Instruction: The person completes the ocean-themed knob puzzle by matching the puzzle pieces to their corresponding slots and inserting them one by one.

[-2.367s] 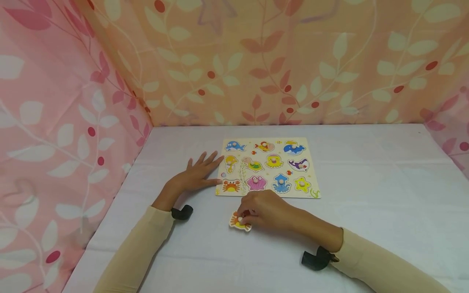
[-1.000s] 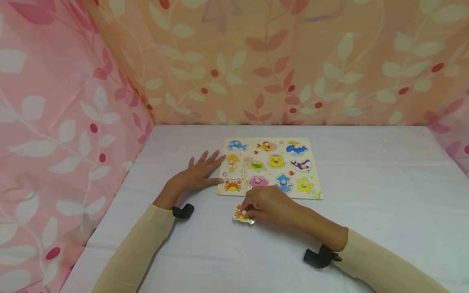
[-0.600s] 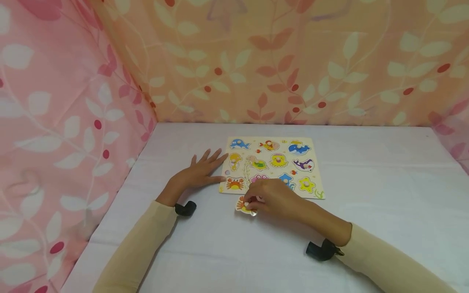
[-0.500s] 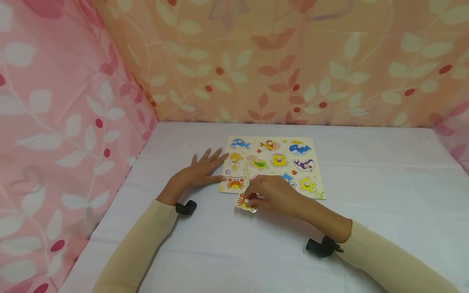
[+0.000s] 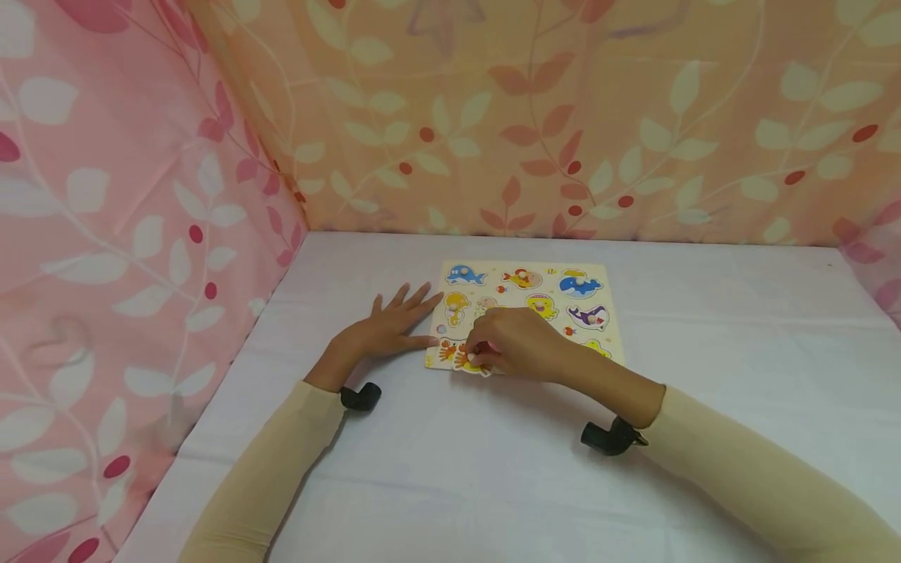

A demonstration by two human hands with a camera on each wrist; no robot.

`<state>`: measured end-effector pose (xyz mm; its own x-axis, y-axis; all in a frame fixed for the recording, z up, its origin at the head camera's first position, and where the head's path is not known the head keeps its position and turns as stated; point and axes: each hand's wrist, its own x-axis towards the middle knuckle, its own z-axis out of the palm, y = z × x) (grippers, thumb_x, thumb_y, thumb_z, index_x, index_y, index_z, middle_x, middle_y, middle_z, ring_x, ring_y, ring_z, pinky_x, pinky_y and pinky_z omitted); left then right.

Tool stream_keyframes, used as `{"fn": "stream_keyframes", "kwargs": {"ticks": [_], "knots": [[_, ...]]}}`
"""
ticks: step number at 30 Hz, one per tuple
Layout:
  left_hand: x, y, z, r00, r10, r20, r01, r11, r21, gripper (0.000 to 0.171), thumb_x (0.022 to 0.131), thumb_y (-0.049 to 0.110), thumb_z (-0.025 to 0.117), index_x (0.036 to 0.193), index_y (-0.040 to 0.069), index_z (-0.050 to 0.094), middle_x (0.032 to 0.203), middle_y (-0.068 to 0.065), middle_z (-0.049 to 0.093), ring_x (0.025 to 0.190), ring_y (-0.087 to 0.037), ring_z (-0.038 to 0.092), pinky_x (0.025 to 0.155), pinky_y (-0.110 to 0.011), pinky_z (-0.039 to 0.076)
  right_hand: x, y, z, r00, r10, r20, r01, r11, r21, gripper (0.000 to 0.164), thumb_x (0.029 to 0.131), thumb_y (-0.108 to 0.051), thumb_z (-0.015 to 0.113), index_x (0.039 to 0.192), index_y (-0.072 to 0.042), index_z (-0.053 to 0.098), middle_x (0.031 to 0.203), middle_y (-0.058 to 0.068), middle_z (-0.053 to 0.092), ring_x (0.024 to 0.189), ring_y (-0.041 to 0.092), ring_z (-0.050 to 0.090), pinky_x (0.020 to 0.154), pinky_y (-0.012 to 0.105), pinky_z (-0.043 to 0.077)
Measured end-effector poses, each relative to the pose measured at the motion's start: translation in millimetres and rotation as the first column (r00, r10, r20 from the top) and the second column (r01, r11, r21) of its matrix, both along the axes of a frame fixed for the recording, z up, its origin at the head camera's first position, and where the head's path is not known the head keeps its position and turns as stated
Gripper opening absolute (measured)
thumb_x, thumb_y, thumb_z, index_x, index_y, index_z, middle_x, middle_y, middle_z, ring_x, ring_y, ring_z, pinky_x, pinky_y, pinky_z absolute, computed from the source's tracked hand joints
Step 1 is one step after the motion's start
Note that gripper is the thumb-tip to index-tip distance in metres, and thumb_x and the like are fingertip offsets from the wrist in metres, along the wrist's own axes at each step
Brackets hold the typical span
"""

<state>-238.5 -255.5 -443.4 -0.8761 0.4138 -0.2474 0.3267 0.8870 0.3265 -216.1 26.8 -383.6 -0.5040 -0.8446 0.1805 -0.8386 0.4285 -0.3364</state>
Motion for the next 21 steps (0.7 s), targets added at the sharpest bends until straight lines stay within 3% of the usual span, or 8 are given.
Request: {"fn": "stream_keyframes", "kwargs": {"ticks": [12, 21], "knots": [[0.2, -1, 0.0, 1.0, 0.007, 0.007, -0.007, 1.0, -0.002, 0.089, 0.094, 0.07, 0.052, 0.163, 0.039, 0.008, 0.171, 0.003, -0.005, 0.155, -0.034, -0.013, 0.114, -0.071, -0.009, -17.9, -19, -5.0, 0.999, -0.018, 0.043, 0.015, 0.998, 0.067, 0.012, 0.088, -0.025, 0.082, 0.1, -0.02, 0.08, 0.084, -0.012, 0.068, 0.079, 0.008, 0.056, 0.071, 0.025, 0.049], [1.4, 0, 1.0, 1.0, -0.005, 0.005, 0.005, 1.0, 0.005, 0.086, 0.096, 0.069, 0.05, 0.164, 0.038, 0.007, 0.171, 0.001, -0.005, 0.155, -0.034, -0.013, 0.114, -0.071, -0.009, -26.7, -32, -12.6, 0.998, -0.024, 0.054, 0.017, 0.993, 0.121, 0.016, 0.089, -0.024, 0.081, 0.104, -0.019, 0.081, 0.09, -0.008, 0.072, 0.08, 0.009, 0.058, 0.074, 0.025, 0.05]]}}
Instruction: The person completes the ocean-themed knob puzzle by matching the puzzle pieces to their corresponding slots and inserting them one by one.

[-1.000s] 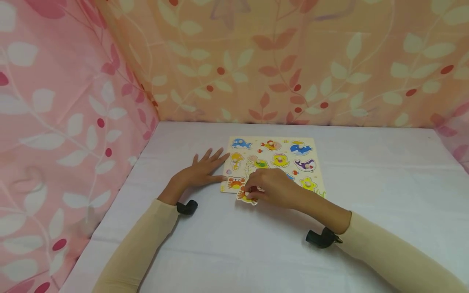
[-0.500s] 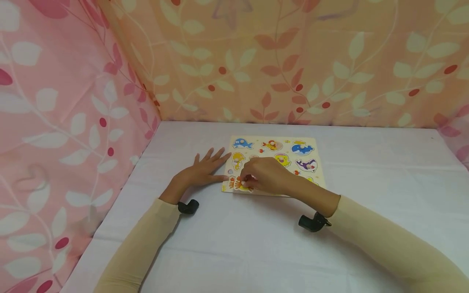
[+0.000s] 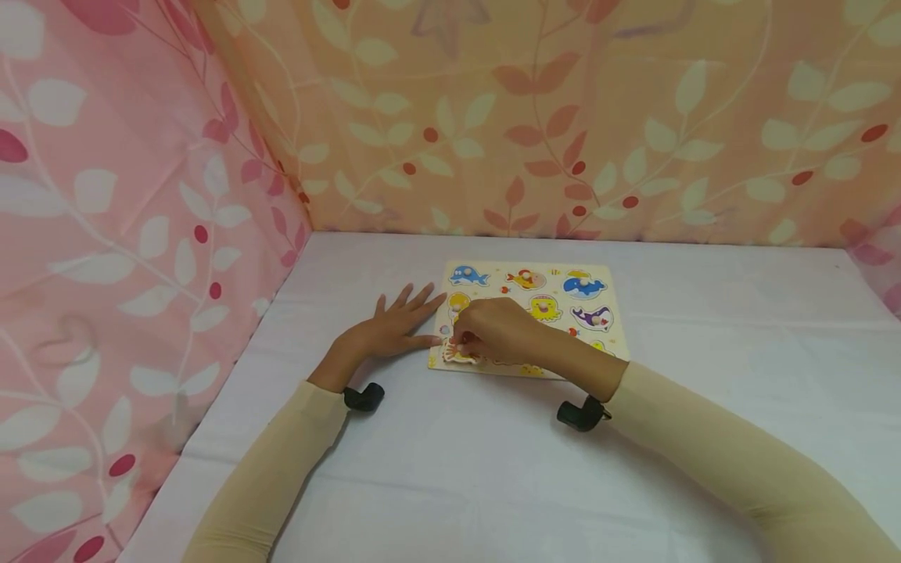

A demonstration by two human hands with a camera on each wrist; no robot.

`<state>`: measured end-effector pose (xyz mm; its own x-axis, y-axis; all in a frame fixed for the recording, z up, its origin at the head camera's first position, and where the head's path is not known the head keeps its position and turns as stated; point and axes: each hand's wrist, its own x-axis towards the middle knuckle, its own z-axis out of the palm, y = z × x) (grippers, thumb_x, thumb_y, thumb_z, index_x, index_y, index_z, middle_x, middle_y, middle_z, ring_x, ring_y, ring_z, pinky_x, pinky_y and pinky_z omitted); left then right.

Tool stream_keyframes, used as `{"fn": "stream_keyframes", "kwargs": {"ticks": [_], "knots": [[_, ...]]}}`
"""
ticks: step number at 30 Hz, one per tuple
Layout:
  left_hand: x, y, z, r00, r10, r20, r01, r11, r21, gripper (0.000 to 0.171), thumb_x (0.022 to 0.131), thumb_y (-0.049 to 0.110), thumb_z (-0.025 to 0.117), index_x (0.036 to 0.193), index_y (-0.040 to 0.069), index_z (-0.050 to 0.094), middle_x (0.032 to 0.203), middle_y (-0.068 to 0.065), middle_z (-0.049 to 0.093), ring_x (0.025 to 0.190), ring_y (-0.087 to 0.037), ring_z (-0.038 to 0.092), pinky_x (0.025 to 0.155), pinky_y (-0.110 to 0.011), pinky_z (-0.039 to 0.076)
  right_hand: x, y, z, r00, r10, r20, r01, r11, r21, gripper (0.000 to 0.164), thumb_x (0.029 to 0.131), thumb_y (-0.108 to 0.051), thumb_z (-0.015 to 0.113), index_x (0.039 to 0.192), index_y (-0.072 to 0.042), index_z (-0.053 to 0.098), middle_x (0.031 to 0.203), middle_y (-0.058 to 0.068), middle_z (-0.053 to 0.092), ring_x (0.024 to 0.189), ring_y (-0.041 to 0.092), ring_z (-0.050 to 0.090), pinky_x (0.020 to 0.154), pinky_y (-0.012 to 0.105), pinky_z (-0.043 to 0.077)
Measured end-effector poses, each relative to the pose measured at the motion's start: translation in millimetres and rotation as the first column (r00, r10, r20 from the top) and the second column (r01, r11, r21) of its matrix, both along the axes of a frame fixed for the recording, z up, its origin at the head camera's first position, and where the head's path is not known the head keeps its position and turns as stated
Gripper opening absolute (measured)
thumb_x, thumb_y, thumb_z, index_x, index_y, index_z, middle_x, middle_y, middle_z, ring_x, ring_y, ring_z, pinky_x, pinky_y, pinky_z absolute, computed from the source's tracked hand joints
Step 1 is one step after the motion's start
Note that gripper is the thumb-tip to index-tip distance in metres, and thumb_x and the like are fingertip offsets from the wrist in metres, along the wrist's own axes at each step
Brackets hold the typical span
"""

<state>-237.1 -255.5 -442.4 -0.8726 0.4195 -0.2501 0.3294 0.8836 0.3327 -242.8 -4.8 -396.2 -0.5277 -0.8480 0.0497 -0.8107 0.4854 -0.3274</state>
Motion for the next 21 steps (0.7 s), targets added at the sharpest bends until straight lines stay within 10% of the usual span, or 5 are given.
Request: {"fn": "stream_keyframes", "kwargs": {"ticks": [21], "knots": [[-0.9, 0.5, 0.6, 1.0, 0.005, 0.019, -0.005, 1.0, -0.018, 0.08, 0.099, 0.068, 0.043, 0.163, 0.038, 0.005, 0.171, 0.003, -0.008, 0.155, -0.034, -0.015, 0.114, -0.071, -0.011, -6.8, -10.3, -8.8, 1.0, -0.011, 0.017, 0.01, 0.999, 0.043, 0.016, 0.09, -0.024, 0.08, 0.106, -0.019, 0.08, 0.09, -0.009, 0.071, 0.079, 0.009, 0.056, 0.076, 0.026, 0.049]]}}
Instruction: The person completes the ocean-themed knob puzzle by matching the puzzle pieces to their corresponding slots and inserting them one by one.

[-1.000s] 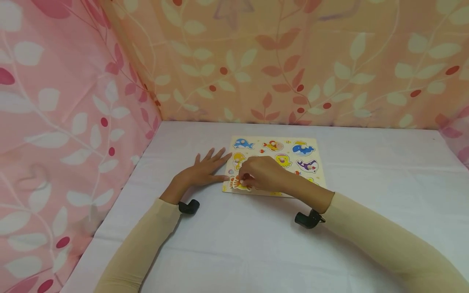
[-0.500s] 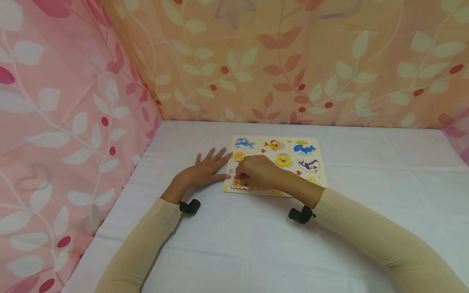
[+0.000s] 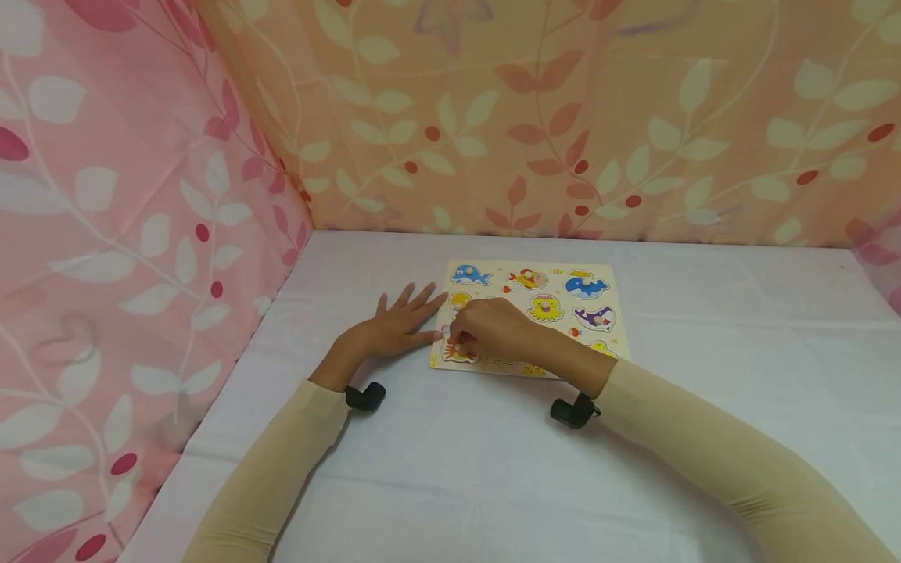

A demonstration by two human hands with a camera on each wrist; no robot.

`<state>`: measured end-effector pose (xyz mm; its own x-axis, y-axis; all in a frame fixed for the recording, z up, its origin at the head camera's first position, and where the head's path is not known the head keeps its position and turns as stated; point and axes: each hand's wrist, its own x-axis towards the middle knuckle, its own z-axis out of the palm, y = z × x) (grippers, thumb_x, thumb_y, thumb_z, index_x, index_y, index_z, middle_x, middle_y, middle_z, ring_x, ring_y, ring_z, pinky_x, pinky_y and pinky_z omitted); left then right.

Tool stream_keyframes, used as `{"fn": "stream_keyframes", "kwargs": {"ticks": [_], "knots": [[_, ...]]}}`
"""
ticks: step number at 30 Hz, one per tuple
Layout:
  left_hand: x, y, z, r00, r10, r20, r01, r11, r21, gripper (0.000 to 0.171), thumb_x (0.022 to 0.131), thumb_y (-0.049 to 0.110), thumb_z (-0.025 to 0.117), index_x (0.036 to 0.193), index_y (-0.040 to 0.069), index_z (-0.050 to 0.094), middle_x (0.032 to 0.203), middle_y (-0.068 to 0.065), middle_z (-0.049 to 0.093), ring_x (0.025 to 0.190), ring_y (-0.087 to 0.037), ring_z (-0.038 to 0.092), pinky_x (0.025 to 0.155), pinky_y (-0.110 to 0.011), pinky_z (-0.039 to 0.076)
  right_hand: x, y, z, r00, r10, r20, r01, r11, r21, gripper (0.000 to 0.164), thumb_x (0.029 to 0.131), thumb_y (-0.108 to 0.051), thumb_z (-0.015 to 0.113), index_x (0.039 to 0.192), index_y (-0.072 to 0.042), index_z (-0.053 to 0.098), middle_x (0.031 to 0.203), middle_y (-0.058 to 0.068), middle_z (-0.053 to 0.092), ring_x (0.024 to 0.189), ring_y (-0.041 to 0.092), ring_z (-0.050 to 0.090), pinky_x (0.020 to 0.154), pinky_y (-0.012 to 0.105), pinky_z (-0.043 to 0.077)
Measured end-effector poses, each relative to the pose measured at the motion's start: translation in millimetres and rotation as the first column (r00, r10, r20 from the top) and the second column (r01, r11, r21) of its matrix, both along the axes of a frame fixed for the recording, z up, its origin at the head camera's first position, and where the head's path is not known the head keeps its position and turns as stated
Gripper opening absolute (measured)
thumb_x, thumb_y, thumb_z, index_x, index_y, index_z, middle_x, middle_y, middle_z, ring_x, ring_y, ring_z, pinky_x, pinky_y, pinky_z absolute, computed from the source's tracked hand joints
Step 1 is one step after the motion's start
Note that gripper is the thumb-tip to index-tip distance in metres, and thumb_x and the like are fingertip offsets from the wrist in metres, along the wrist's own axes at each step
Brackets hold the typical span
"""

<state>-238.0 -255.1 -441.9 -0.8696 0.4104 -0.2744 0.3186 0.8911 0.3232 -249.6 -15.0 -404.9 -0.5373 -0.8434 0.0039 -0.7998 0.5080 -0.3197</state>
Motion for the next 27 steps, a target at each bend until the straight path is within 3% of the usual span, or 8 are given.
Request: {"fn": "stream_keyframes", "kwargs": {"ticks": [17, 27], "knots": [[0.7, 2.9, 2.4, 1.0, 0.002, -0.001, -0.002, 1.0, -0.013, 0.079, 0.1, 0.066, 0.043, 0.163, 0.039, 0.005, 0.17, 0.004, -0.008, 0.155, -0.033, -0.014, 0.114, -0.071, -0.01, 1.7, -3.2, 0.3, 1.0, -0.018, 0.005, 0.018, 1.0, 0.023, 0.017, 0.089, -0.022, 0.081, 0.105, -0.018, 0.081, 0.094, -0.005, 0.074, 0.082, 0.01, 0.059, 0.08, 0.027, 0.051], [-0.4, 2.3, 0.7, 1.0, -0.002, -0.002, 0.002, 1.0, -0.015, 0.079, 0.1, 0.067, 0.041, 0.163, 0.039, 0.004, 0.17, 0.004, -0.008, 0.155, -0.033, -0.014, 0.115, -0.07, -0.01, 1.5, -3.7, -0.1, 1.0, 0.009, 0.005, -0.009, 1.0, 0.017, 0.013, 0.09, -0.02, 0.08, 0.103, -0.019, 0.082, 0.092, -0.007, 0.073, 0.083, 0.009, 0.059, 0.079, 0.028, 0.051]]}}
